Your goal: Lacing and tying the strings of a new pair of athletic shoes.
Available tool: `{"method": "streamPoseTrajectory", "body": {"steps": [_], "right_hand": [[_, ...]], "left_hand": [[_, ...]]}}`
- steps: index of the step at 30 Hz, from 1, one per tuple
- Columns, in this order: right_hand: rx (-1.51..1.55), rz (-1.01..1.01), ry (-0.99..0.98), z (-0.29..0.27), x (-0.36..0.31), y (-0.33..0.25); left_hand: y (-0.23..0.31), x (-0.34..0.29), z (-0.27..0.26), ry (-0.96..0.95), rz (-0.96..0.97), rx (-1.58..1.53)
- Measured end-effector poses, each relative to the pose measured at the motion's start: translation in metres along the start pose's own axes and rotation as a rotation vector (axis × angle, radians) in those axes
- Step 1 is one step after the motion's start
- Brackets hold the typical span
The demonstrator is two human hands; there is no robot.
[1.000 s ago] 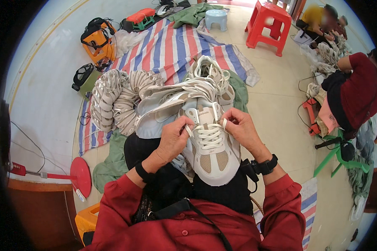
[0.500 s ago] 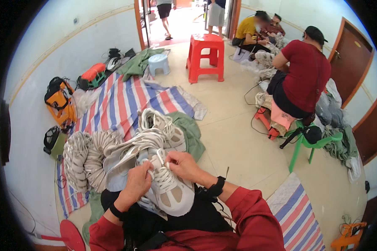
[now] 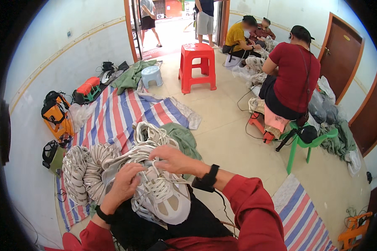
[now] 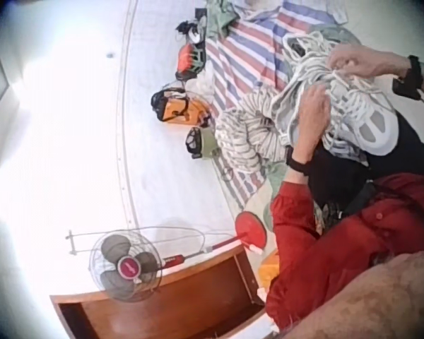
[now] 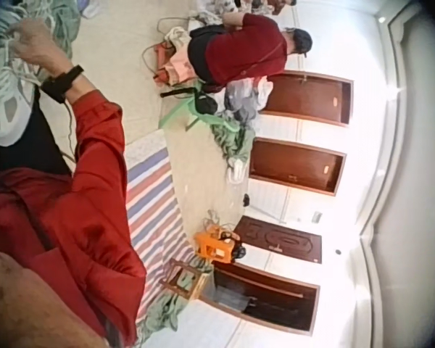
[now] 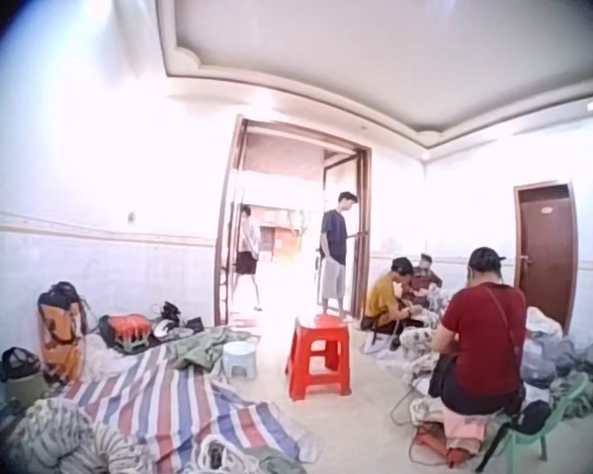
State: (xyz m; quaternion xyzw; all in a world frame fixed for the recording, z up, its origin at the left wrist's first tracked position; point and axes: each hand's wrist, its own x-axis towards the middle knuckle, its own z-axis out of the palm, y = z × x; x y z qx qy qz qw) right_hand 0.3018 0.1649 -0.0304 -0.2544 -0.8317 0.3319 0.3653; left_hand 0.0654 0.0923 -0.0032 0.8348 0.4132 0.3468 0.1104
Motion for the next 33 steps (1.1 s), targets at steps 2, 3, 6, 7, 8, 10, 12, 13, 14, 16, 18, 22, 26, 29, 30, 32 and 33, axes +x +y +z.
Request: {"method": "streamPoseTrajectory", "body": {"steps": [2,3,6,7,8,10,12,13,14,16,18,22,26,29,30,32,33], "right_hand": [[-0.123,-0.142,-0.235,0.008,0.012,-0.002],[-0.125,-0.143,-0.234,0.008,0.015,-0.002],[-0.318,-0.103,-0.550,0.004,0.026,0.000],[-0.317,-0.102,-0.549,0.002,0.029,0.000],[-0.342,-0.057,-0.648,-0.002,0.030,0.000],[-0.366,-0.012,-0.747,-0.006,0.031,0.000],[-0.341,-0.162,-0.722,-0.009,0.028,0.003],[-0.344,-0.158,-0.723,-0.010,0.029,0.005],[-0.349,-0.166,-0.773,-0.009,0.033,0.008],[-0.350,-0.179,-0.823,-0.010,0.046,-0.001],[-0.410,-0.079,-1.009,-0.011,0.056,-0.012],[-0.408,-0.133,-1.016,-0.006,0.059,-0.010],[-0.407,-0.142,-1.033,-0.006,0.060,-0.010],[-0.347,-0.119,-1.025,-0.009,0.059,-0.008],[-0.314,-0.111,-1.009,-0.010,0.059,-0.007],[-0.409,-0.099,-0.965,-0.004,0.058,-0.009],[-0.498,-0.100,-0.920,0.004,0.060,-0.013]], "left_hand": [[-0.011,0.008,0.010,-0.222,0.176,0.048],[-0.017,0.007,0.013,-0.222,0.178,0.048],[-0.030,0.001,0.009,-0.454,-0.050,-0.005],[-0.031,0.003,0.005,-0.456,-0.049,-0.006],[-0.031,0.005,0.001,-0.532,-0.030,-0.013],[-0.025,0.010,-0.008,-0.658,-0.032,-0.013],[-0.028,0.015,-0.012,-0.721,-0.005,-0.010],[-0.029,0.018,-0.012,-0.783,0.024,-0.007],[-0.029,0.020,-0.011,-0.781,0.028,-0.011],[-0.030,0.022,-0.010,-0.868,0.032,0.028],[-0.030,0.024,-0.009,-0.891,0.019,0.024],[-0.038,0.023,-0.005,-0.915,0.049,0.003],[-0.040,0.021,-0.005,-0.881,0.060,-0.059],[-0.042,0.019,-0.004,-0.811,0.088,-0.151],[-0.038,0.021,-0.006,-0.808,0.052,-0.162],[-0.035,0.024,-0.004,-0.800,0.015,-0.173],[-0.037,0.021,-0.002,-0.784,-0.018,-0.135]]}}
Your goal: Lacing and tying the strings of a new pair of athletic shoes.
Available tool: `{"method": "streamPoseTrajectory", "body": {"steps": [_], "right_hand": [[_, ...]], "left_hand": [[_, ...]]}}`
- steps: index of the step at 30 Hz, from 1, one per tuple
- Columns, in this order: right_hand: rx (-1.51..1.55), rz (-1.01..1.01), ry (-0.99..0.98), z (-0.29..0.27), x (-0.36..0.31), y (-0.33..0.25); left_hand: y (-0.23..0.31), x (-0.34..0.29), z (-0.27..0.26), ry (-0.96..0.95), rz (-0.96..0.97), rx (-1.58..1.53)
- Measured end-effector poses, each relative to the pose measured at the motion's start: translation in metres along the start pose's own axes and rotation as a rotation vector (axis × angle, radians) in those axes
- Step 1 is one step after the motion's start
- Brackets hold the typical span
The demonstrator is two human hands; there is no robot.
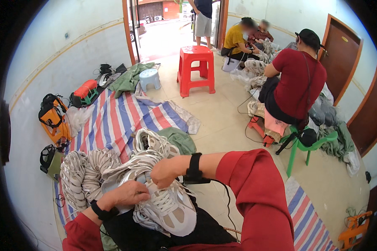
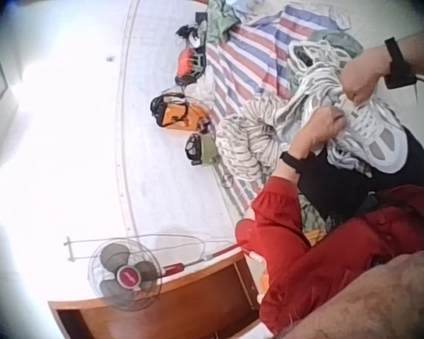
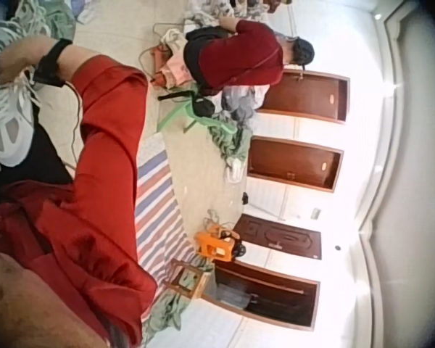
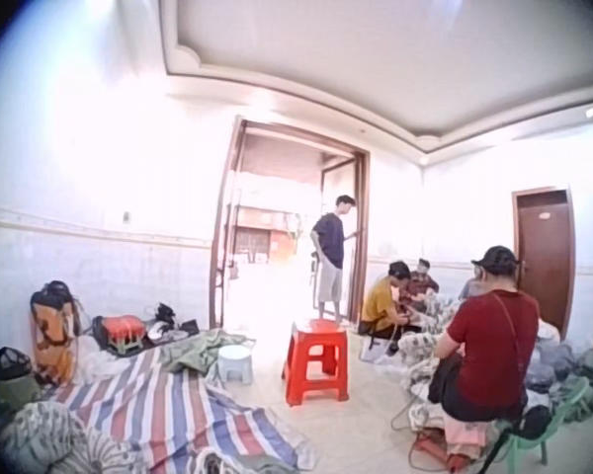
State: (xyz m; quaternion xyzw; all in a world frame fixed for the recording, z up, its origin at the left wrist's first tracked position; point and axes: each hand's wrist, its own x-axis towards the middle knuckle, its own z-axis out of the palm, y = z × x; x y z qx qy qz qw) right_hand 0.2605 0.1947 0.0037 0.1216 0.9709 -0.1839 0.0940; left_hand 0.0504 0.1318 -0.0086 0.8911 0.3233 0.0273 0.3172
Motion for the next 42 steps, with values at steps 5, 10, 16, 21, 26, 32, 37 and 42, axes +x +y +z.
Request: {"method": "streamPoseTrajectory", "body": {"steps": [5,10,16,21,26,32,37,42], "right_hand": [[-0.181,0.058,-0.067,0.001,0.004,-0.015],[-0.028,0.160,-0.020,0.023,0.008,-0.008],[0.540,0.188,0.402,0.036,0.000,-0.009],[0.423,0.139,0.543,0.032,-0.003,-0.026],[0.370,-0.122,0.389,-0.002,0.018,-0.085],[0.727,-0.600,0.356,-0.047,0.055,-0.181],[0.870,-0.534,0.275,-0.054,0.043,-0.178],[0.446,-0.480,0.908,-0.011,0.014,-0.067]], "left_hand": [[0.011,0.012,0.008,-0.017,-0.188,0.157],[0.011,0.010,0.011,-0.050,-0.216,0.094],[0.011,-0.006,0.034,0.184,-0.300,-0.405],[0.060,-0.015,0.057,0.520,0.222,0.308],[0.121,-0.015,0.086,0.312,0.443,0.140],[0.185,-0.042,0.093,0.142,0.587,-0.315],[0.207,-0.047,0.084,0.197,0.674,-0.361],[0.115,-0.034,0.017,0.851,0.044,-0.502]]}}
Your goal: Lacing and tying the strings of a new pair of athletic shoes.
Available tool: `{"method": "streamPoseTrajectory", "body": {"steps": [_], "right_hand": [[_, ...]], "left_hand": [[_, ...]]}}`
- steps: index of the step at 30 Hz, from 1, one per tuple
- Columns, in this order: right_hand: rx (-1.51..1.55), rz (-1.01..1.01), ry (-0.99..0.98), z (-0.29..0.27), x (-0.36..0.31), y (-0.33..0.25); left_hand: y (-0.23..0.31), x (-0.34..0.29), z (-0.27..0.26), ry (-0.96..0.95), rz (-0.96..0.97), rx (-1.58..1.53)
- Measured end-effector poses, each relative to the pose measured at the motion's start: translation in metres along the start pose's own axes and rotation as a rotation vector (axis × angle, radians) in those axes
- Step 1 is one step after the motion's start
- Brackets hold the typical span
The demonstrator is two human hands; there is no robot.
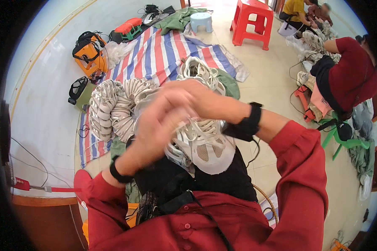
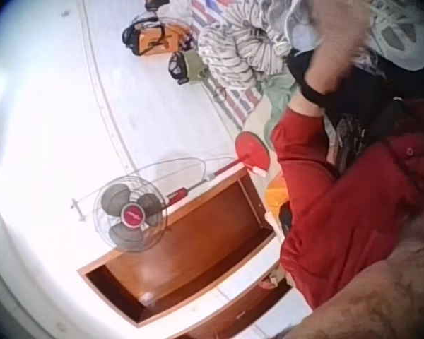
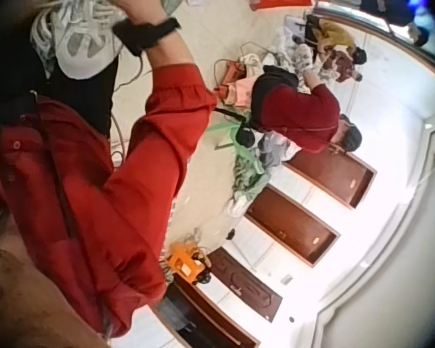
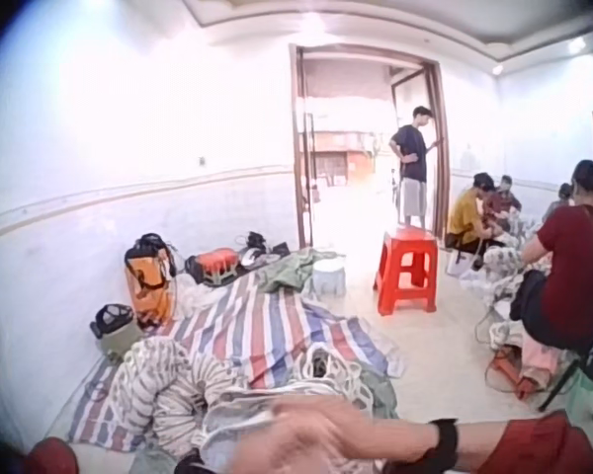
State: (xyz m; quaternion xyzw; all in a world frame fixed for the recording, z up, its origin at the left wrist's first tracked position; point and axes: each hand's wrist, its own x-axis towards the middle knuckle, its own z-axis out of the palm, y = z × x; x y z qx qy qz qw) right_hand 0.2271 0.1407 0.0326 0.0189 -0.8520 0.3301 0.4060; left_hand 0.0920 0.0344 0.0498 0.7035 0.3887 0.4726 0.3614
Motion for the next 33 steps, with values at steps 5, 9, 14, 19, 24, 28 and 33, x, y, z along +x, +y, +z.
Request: {"method": "streamPoseTrajectory", "body": {"steps": [5,9,14,19,24,28,33], "right_hand": [[-0.173,0.840,-0.002,-0.041,-0.086,-0.008],[-0.184,0.936,0.083,-0.031,-0.133,-0.022],[-0.373,0.729,0.004,-0.012,-0.139,-0.025],[-0.487,0.734,-0.027,-0.014,-0.147,-0.011],[-0.628,0.747,-0.029,-0.019,-0.147,-0.006],[-0.326,0.962,0.055,-0.023,-0.139,-0.007],[-0.102,0.863,0.334,-0.029,-0.125,0.003]], "left_hand": [[-0.056,-0.008,-0.049,0.198,-0.272,0.021],[-0.097,-0.040,-0.030,-0.027,-0.310,0.307],[-0.106,-0.049,-0.017,-0.081,-0.312,0.485],[-0.110,-0.047,-0.007,-0.111,-0.192,0.510],[-0.110,-0.041,-0.034,-0.084,-0.407,0.257],[-0.100,-0.035,-0.048,-0.043,-0.534,0.024],[-0.093,-0.038,-0.057,-0.072,-0.527,0.182]]}}
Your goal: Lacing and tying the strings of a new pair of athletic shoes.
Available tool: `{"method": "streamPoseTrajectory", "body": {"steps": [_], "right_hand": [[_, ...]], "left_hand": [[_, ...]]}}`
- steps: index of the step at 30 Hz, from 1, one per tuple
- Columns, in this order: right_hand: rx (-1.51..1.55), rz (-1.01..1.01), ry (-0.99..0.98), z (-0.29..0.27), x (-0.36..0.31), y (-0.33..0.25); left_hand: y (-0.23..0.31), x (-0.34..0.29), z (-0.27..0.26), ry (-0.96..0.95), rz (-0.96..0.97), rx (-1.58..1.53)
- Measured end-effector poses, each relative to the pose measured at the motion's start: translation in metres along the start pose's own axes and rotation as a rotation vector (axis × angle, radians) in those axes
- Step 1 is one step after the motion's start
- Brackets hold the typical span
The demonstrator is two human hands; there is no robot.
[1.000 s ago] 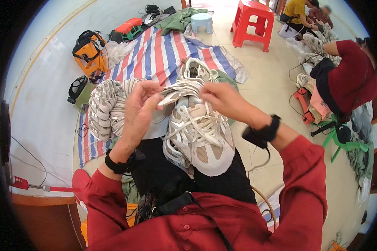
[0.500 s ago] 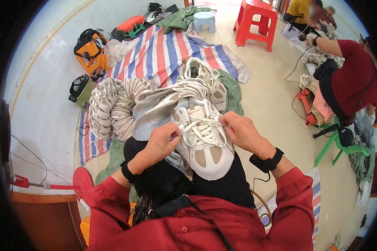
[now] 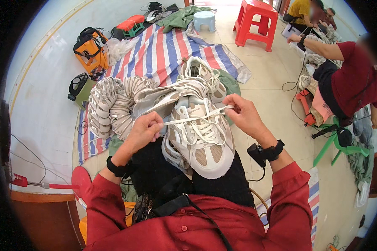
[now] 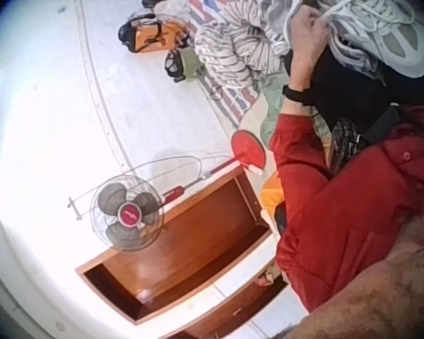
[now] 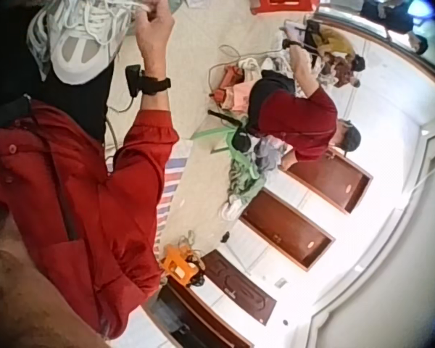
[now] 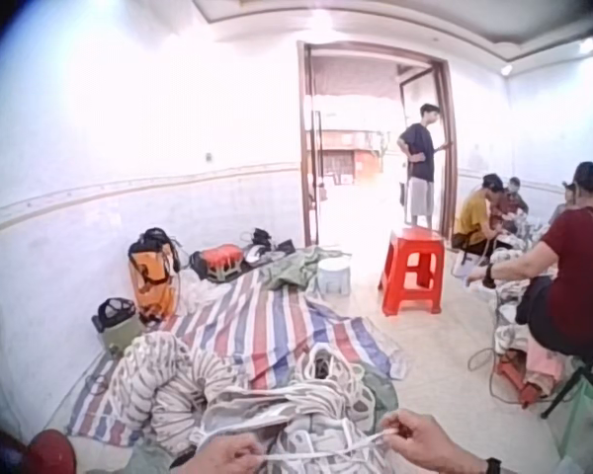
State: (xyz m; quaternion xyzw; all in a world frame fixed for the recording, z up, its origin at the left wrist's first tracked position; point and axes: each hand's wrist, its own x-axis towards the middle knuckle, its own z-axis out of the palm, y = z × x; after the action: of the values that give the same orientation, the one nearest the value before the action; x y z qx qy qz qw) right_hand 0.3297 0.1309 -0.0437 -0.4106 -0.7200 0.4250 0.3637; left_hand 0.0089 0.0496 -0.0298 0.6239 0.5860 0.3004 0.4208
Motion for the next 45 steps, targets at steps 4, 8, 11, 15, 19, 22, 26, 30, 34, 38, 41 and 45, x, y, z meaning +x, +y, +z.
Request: {"method": "streamPoseTrajectory", "body": {"steps": [4,8,11,15,19,22,26,30,34,38,41,45], "right_hand": [[-0.452,-0.310,0.166,0.008,0.001,0.003],[-0.306,-0.281,0.286,0.029,0.001,0.003],[0.060,-0.016,0.219,0.038,0.005,0.003],[-0.089,-0.124,0.215,0.040,0.002,0.008],[-0.190,-0.142,0.092,0.039,-0.007,0.015],[-0.184,-0.219,0.064,0.039,-0.005,0.015],[-0.230,-0.246,0.051,0.039,-0.004,0.014],[-0.281,-0.308,0.046,0.044,-0.003,0.011],[-0.339,-0.376,0.021,0.040,-0.004,0.009],[-0.325,-0.374,-0.003,0.036,-0.004,0.009],[-0.300,-0.364,-0.014,0.037,-0.003,0.008],[-0.293,-0.365,-0.020,0.035,-0.004,0.008]], "left_hand": [[-0.005,-0.014,-0.014,0.002,-0.087,-0.049],[-0.015,-0.033,-0.021,-0.078,-0.187,-0.132],[-0.022,-0.047,-0.037,-0.117,-0.210,-0.177],[-0.032,-0.066,-0.064,-0.133,-0.228,-0.348],[-0.039,-0.081,-0.089,-0.153,-0.282,-0.619],[-0.045,-0.090,-0.099,-0.153,-0.255,-0.648],[-0.050,-0.091,-0.105,-0.145,-0.199,-0.737],[-0.047,-0.102,-0.114,-0.167,-0.103,-0.925],[-0.045,-0.115,-0.122,-0.033,-0.020,-0.960],[-0.046,-0.125,-0.125,0.230,-0.035,-1.072],[-0.058,-0.122,-0.126,0.358,-0.011,-1.141],[-0.093,-0.111,-0.136,0.505,-0.013,-1.077]]}}
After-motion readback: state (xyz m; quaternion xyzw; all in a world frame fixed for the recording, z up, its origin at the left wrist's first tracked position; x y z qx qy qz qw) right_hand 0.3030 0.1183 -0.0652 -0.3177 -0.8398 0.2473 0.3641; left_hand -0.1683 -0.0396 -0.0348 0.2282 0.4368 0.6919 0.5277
